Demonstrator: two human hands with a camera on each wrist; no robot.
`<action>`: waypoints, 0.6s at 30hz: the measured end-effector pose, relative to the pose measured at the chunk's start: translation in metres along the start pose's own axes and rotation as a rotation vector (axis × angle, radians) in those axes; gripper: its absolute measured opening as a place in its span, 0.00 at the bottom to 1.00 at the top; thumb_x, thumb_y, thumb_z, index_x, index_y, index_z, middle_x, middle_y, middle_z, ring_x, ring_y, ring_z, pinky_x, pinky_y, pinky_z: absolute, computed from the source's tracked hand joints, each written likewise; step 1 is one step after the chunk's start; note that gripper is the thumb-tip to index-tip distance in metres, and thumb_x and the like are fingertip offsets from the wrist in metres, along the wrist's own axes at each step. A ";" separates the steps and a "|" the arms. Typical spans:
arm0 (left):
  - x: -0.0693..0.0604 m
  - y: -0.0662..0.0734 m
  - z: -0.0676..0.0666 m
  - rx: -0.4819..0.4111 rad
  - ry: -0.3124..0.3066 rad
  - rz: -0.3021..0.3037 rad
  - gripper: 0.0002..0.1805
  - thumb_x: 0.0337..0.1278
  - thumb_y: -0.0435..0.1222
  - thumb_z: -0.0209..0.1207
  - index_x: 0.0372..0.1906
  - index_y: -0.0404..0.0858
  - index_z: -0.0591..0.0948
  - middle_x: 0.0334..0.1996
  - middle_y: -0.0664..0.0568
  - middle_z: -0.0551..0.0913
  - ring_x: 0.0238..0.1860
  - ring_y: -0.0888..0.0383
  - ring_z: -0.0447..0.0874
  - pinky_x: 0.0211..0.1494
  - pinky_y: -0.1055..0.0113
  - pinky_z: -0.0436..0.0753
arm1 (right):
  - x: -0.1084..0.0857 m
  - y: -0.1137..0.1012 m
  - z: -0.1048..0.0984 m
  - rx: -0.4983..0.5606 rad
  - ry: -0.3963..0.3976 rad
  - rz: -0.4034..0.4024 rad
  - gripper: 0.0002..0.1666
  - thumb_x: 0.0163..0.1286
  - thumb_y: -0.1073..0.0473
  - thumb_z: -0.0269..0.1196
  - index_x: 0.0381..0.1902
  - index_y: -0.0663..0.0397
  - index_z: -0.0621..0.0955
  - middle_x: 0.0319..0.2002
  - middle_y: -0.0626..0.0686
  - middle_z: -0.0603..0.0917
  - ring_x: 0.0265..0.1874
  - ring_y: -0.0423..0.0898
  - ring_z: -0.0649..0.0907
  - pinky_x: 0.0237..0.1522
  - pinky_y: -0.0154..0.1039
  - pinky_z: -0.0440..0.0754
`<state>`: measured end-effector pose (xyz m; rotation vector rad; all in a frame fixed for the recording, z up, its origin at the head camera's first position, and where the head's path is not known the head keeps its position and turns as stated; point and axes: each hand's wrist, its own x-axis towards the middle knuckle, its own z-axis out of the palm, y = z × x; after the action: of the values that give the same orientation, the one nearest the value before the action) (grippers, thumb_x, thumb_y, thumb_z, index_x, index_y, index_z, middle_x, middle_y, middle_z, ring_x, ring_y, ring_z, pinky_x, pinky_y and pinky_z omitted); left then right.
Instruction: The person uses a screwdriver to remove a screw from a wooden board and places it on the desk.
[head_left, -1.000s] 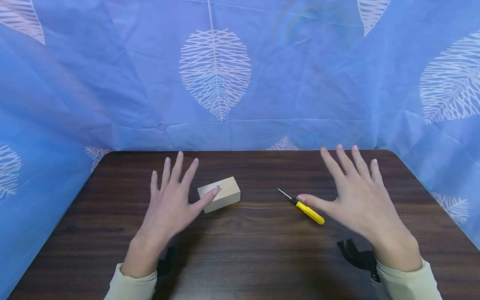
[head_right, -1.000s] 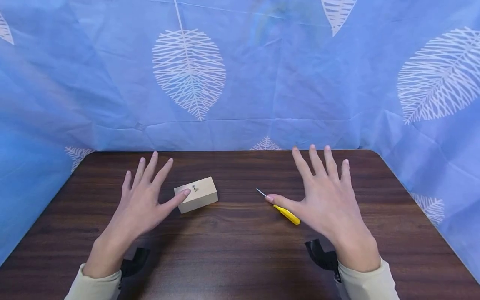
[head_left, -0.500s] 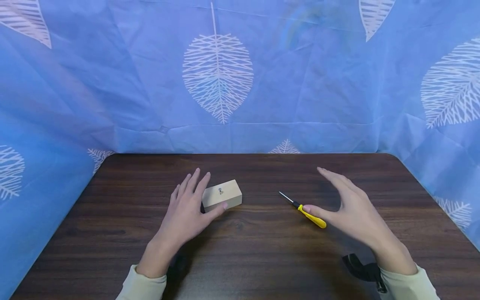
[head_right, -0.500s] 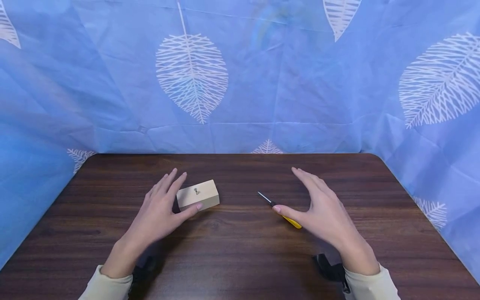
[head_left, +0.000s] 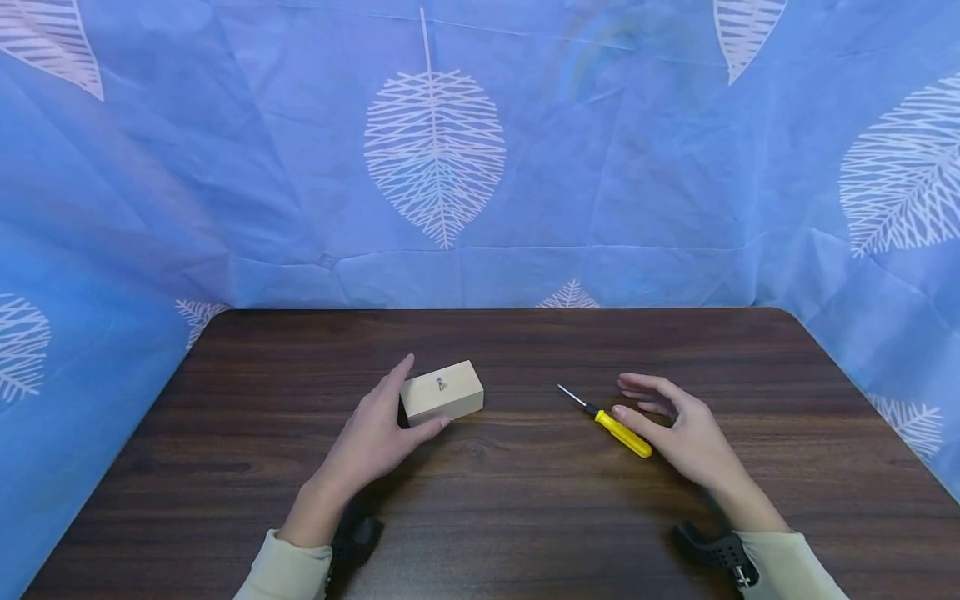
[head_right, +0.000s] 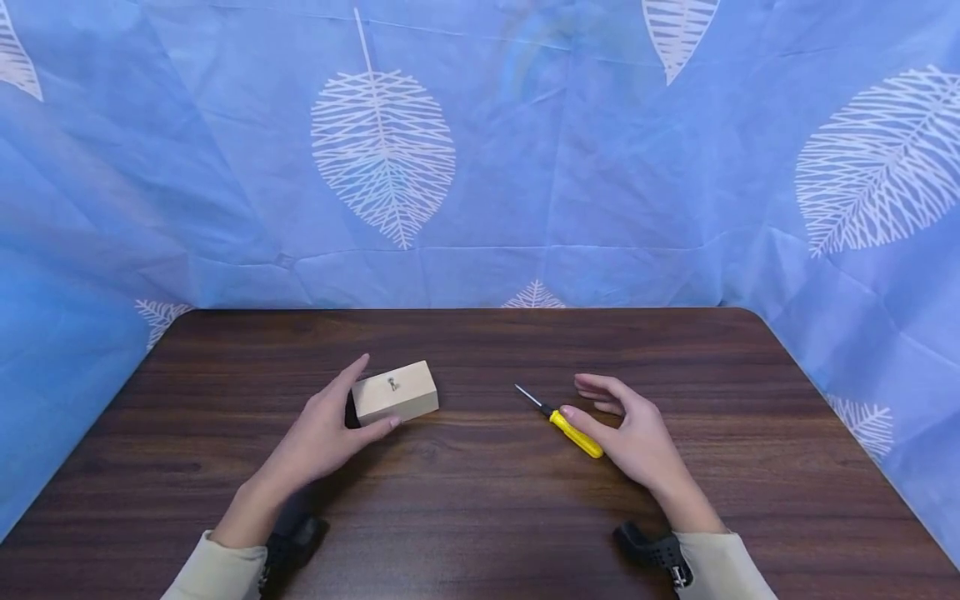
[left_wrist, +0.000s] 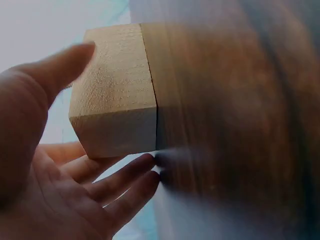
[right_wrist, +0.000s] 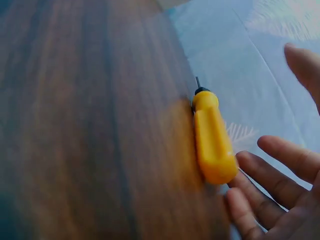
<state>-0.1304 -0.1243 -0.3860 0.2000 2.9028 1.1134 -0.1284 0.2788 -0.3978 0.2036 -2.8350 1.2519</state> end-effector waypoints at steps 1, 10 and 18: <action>0.001 -0.002 0.000 -0.026 0.003 -0.011 0.55 0.65 0.50 0.74 0.87 0.38 0.56 0.77 0.34 0.72 0.75 0.34 0.75 0.70 0.36 0.78 | 0.000 0.003 0.001 0.024 0.002 0.001 0.35 0.79 0.44 0.68 0.77 0.48 0.76 0.72 0.57 0.82 0.64 0.46 0.86 0.58 0.31 0.85; 0.008 -0.033 -0.001 -0.230 -0.001 -0.060 0.35 0.58 0.50 0.79 0.70 0.46 0.82 0.62 0.47 0.86 0.65 0.46 0.80 0.66 0.43 0.79 | 0.000 0.010 0.000 0.022 -0.024 0.044 0.35 0.73 0.42 0.73 0.74 0.40 0.79 0.71 0.51 0.83 0.64 0.43 0.83 0.55 0.28 0.79; 0.009 -0.038 -0.001 -0.262 -0.015 -0.121 0.34 0.56 0.51 0.80 0.67 0.47 0.84 0.66 0.47 0.84 0.71 0.43 0.76 0.74 0.37 0.73 | 0.003 0.014 0.006 -0.066 0.008 -0.002 0.26 0.68 0.39 0.76 0.60 0.37 0.87 0.67 0.44 0.84 0.66 0.41 0.79 0.60 0.33 0.75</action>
<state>-0.1439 -0.1519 -0.4099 0.0260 2.6768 1.4439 -0.1331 0.2837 -0.4118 0.1988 -2.8628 1.1538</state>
